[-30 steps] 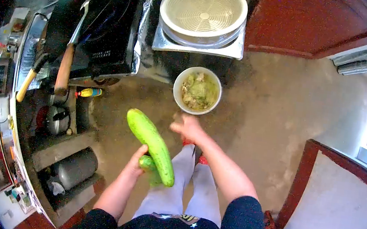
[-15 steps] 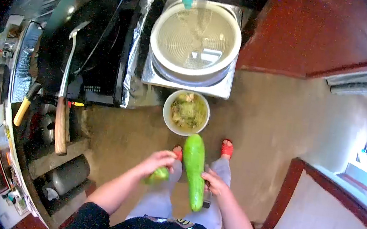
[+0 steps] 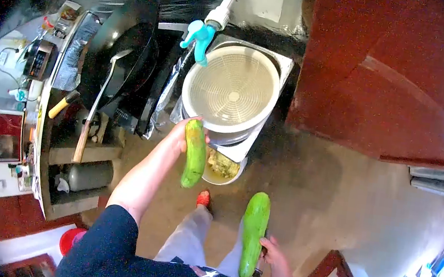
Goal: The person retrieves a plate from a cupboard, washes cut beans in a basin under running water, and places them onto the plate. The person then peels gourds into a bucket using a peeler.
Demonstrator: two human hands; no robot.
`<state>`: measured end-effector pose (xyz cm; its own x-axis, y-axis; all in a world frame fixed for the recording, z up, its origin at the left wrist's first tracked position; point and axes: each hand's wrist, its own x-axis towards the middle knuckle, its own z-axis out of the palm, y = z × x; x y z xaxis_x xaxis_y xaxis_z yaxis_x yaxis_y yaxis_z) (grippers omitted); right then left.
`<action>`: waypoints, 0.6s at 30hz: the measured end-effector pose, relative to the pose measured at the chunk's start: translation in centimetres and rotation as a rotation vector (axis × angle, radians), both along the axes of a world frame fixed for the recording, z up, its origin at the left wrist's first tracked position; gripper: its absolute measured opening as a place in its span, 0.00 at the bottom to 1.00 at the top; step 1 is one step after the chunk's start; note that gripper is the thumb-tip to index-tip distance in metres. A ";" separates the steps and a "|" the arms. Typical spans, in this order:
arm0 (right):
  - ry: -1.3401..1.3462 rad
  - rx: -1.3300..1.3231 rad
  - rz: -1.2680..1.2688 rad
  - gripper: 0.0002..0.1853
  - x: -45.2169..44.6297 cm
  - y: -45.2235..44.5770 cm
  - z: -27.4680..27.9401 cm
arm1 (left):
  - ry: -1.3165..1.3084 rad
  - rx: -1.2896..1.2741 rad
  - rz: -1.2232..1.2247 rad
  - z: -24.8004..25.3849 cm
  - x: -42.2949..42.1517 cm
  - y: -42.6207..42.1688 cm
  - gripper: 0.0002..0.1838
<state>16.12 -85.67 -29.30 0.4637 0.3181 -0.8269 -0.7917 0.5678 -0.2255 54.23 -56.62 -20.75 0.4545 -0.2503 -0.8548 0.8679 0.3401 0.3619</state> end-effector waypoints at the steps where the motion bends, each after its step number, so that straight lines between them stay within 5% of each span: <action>1: 0.000 0.008 0.013 0.22 0.6 -0.7 -0.2 | 0.016 0.028 0.032 -0.1 -0.2 -0.3 0.15; 5: 0.023 -0.010 -0.003 0.19 0.9 -3.7 0.6 | -0.020 0.063 0.200 3.5 -0.9 -2.0 0.09; 10: 0.108 0.015 0.033 0.21 3.3 -4.0 1.5 | -0.272 0.166 0.128 9.2 -0.6 -4.2 0.14; 18: -0.102 0.100 0.035 0.27 4.1 -3.6 -1.2 | -0.334 0.141 0.204 11.4 -3.2 -2.7 0.14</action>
<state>20.22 -89.26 -30.49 0.5308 0.4143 -0.7393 -0.7872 0.5641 -0.2491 51.06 -59.32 -9.32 0.7410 -0.0174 -0.6713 0.6149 0.4195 0.6678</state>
